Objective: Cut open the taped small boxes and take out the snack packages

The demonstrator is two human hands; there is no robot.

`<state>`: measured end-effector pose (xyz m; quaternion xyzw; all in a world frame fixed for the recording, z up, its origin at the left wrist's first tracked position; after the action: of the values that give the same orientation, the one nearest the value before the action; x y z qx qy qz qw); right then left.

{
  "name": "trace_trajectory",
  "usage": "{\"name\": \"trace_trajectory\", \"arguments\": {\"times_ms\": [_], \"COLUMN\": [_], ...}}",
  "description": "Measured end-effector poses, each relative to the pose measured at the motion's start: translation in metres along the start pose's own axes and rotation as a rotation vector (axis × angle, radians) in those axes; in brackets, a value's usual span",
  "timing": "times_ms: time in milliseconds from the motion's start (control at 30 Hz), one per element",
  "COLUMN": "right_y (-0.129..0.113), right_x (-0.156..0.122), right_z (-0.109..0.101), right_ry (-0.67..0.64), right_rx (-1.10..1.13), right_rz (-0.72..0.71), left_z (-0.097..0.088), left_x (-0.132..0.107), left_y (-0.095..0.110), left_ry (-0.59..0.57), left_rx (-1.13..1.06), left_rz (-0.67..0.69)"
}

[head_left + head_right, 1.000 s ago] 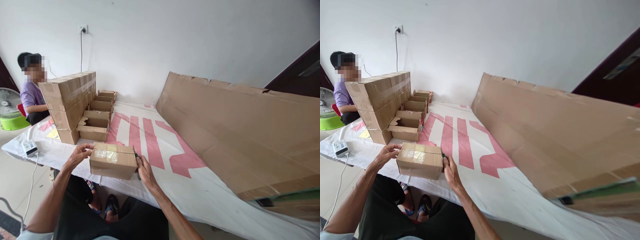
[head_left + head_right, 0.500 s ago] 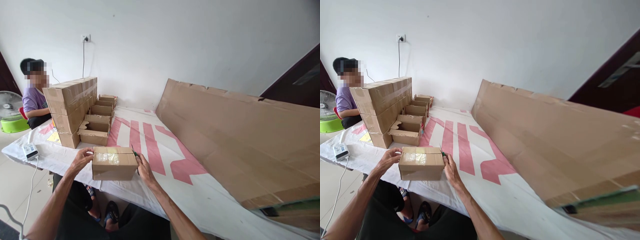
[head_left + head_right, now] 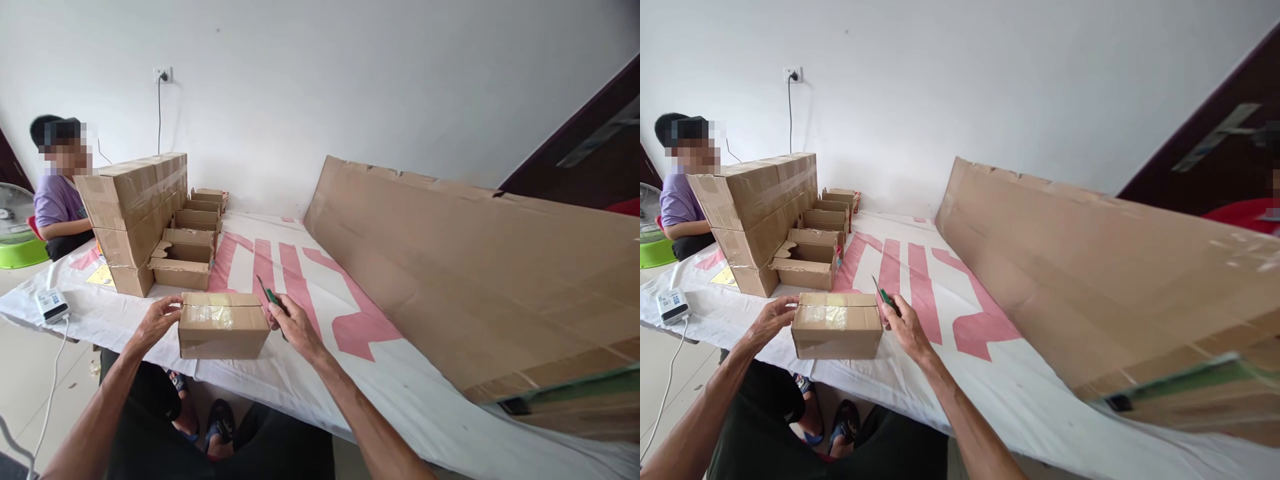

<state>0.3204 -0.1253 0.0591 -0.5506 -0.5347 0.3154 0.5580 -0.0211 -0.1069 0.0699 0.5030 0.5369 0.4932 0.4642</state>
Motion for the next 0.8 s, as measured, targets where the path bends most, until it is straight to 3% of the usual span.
{"name": "trace_trajectory", "arguments": {"times_ms": [167, 333, 500, 800], "right_y": [-0.056, -0.085, -0.092, -0.094], "right_x": [0.01, 0.014, 0.017, 0.022], "right_z": [0.008, 0.037, 0.054, 0.057], "right_ry": [-0.286, -0.471, -0.498, -0.466], "right_rx": [-0.284, -0.389, -0.42, -0.436], "right_rz": [-0.2, -0.333, -0.399, -0.411], "left_z": [-0.005, -0.005, -0.004, -0.001], "left_x": [0.001, 0.0, -0.002, -0.006], "left_y": [-0.004, -0.004, -0.005, 0.0], "left_ry": [-0.007, -0.004, -0.007, -0.035], "left_rx": [0.037, 0.037, 0.026, 0.025], "left_rz": [0.074, 0.105, 0.103, 0.09]}}
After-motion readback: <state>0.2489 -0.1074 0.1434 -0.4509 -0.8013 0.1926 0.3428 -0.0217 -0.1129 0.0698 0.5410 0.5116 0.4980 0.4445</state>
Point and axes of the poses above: each hand's wrist, its own x-axis towards the middle knuckle, its own z-axis out of the palm, y = z × x, the point moved 2 cm from there along x, towards the middle knuckle, and after that the axes turned 12 degrees about y, right-handed, at the moved point
